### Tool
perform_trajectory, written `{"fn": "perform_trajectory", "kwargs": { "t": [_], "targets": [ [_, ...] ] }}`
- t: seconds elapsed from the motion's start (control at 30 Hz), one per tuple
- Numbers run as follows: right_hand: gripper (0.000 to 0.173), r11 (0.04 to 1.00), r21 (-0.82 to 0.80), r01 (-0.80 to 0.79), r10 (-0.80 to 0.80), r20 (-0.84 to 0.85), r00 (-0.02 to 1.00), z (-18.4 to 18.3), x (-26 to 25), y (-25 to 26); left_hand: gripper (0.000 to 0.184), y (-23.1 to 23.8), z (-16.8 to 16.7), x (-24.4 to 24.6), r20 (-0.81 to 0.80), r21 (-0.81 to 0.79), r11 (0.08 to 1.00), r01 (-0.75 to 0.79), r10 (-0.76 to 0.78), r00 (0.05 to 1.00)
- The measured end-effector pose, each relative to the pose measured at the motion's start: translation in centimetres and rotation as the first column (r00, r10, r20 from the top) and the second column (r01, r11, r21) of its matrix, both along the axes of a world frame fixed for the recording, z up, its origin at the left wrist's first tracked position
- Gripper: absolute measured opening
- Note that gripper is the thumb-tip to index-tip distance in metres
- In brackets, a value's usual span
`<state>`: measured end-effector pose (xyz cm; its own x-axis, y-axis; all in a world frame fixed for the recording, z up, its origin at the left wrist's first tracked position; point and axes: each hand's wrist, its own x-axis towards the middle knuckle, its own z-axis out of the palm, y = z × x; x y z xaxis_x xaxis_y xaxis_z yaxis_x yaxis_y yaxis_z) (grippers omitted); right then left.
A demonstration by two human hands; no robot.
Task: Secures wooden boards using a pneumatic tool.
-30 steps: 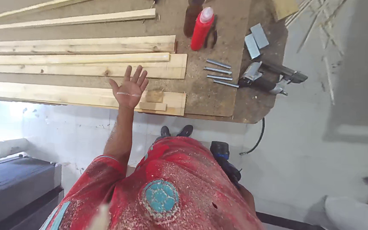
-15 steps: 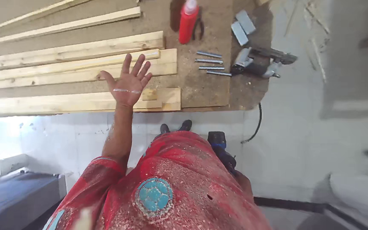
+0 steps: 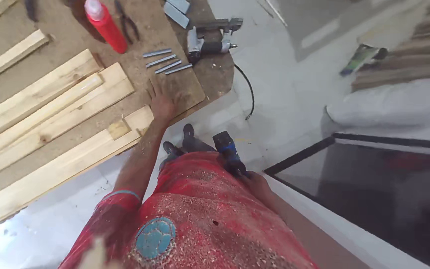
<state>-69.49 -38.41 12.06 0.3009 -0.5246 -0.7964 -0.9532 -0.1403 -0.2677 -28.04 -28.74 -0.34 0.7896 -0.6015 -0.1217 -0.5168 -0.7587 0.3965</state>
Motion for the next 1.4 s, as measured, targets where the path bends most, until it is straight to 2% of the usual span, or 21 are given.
{"fn": "perform_trajectory", "kwargs": {
  "t": [0.07, 0.13, 0.23, 0.37, 0.47, 0.53, 0.6, 0.63, 0.7, 0.77, 0.83, 0.9, 0.97, 1.0, 1.03, 1.07, 1.1, 1.17, 1.23, 1.3, 1.4],
  "targets": [
    [0.031, 1.000, 0.004, 0.012, -0.012, -0.031, 0.999, 0.6, -1.4, 0.3, 0.098, -2.5, -3.9, -1.9, 0.106, 0.123, 0.992, -0.008, -0.005, 0.994],
    [0.032, 1.000, -0.010, -0.005, 0.004, -0.034, 0.999, 0.6, -3.2, 0.1, 0.106, -3.8, -5.0, -3.5, 0.127, 0.153, 0.988, -0.019, -0.001, 0.992],
    [0.032, 0.999, -0.004, 0.034, -0.034, -0.045, 0.998, 0.5, -4.8, -1.5, 0.102, -4.7, -5.3, -5.5, 0.135, 0.164, 0.987, -0.001, -0.021, 0.991],
    [0.036, 0.997, -0.009, 0.075, -0.075, -0.009, 0.997, -1.1, -6.4, -7.1, 0.090, -8.5, -5.4, -7.6, 0.127, 0.162, 0.983, 0.088, -0.109, 0.986],
    [0.036, 1.000, -0.012, 0.009, -0.009, 0.008, 1.000, -1.4, -7.6, -11.8, 0.087, -12.7, -5.9, -9.7, 0.138, 0.094, 0.977, 0.194, -0.206, 0.969],
    [0.035, 0.998, -0.008, -0.062, 0.062, 0.003, 0.998, -1.4, -8.2, -14.9, 0.084, -15.2, -6.0, -9.9, 0.113, -0.008, 0.948, 0.317, -0.314, 0.943],
    [0.033, 0.993, 0.001, -0.115, 0.115, -0.013, 0.993, -1.3, -9.0, -17.2, 0.081, -16.3, -5.4, -9.1, 0.049, -0.229, 0.901, 0.368, -0.367, 0.929],
    [0.033, 0.990, -0.001, -0.138, 0.138, -0.018, 0.990, -1.3, -9.1, -18.3, 0.081, -16.3, -5.1, -8.3, 0.024, -0.371, 0.877, 0.304, -0.319, 0.948],
    [0.032, 0.985, -0.004, -0.172, 0.172, -0.027, 0.985, -1.1, -9.2, -20.1, 0.084, -15.8, -5.2, -6.8, -0.049, -0.631, 0.775, 0.036, -0.086, 0.995],
    [0.032, 0.983, 0.005, -0.182, 0.182, -0.030, 0.983, -1.0, -9.3, -21.2, 0.088, -15.3, -6.2, -6.1, -0.118, -0.755, 0.631, -0.177, 0.134, 0.984],
    [0.032, 0.985, 0.007, -0.172, 0.172, -0.027, 0.985, -1.2, -9.3, -22.0, 0.092, -16.3, -6.6, -7.4, -0.177, -0.816, 0.531, -0.228, 0.145, 0.973],
    [0.031, 0.988, 0.012, -0.156, 0.156, -0.013, 0.988, -1.1, -9.4, -22.4, 0.086, -17.8, -6.6, -10.8, -0.350, -0.826, 0.454, -0.335, 0.054, 0.935],
    [0.031, 0.988, 0.033, -0.153, 0.153, 0.013, 0.988, -1.3, -9.3, -22.9, 0.066, -19.0, -6.7, -15.4, -0.638, -0.732, 0.373, -0.570, -0.086, 0.765],
    [0.031, 0.985, 0.041, -0.166, 0.165, 0.023, 0.986, -1.6, -9.2, -23.1, 0.057, -19.3, -6.5, -17.8, -0.744, -0.650, 0.399, -0.647, -0.157, 0.650],
    [0.031, 0.982, 0.052, -0.180, 0.179, 0.029, 0.983, -1.7, -9.0, -23.2, 0.050, -19.2, -6.1, -19.9, -0.835, -0.540, 0.483, -0.689, -0.201, 0.513],
    [0.032, 0.980, 0.063, -0.190, 0.188, 0.037, 0.981, -1.6, -8.8, -23.1, 0.044, -18.9, -5.6, -21.9, -0.911, -0.404, 0.606, -0.685, -0.194, 0.365],
    [0.034, 0.975, 0.078, -0.210, 0.207, 0.040, 0.977, -1.4, -8.6, -23.0, 0.042, -18.6, -5.4, -23.6, -0.965, -0.252, 0.715, -0.652, -0.138, 0.222],
    [0.036, 0.952, 0.103, -0.288, 0.284, 0.053, 0.957, -1.2, -7.8, -22.8, 0.050, -17.6, -5.6, -25.8, -0.999, 0.026, 0.847, -0.532, 0.037, 0.010],
    [0.040, 0.897, 0.114, -0.427, 0.418, 0.093, 0.903, -1.4, -6.3, -22.6, 0.063, -16.5, -5.5, -25.7, -0.986, 0.167, 0.888, -0.428, 0.138, -0.098],
    [0.042, 0.813, 0.106, -0.573, 0.563, 0.112, 0.819, -2.0, -4.4, -22.2, 0.079, -16.0, -4.7, -24.9, -0.952, 0.295, 0.880, -0.371, 0.239, -0.190],
    [0.045, 0.753, 0.098, -0.651, 0.638, 0.132, 0.759, -3.4, -1.6, -22.0, 0.080, -15.3, -4.2, -25.3, -0.907, 0.406, 0.836, -0.370, 0.319, -0.274]
  ]
}}
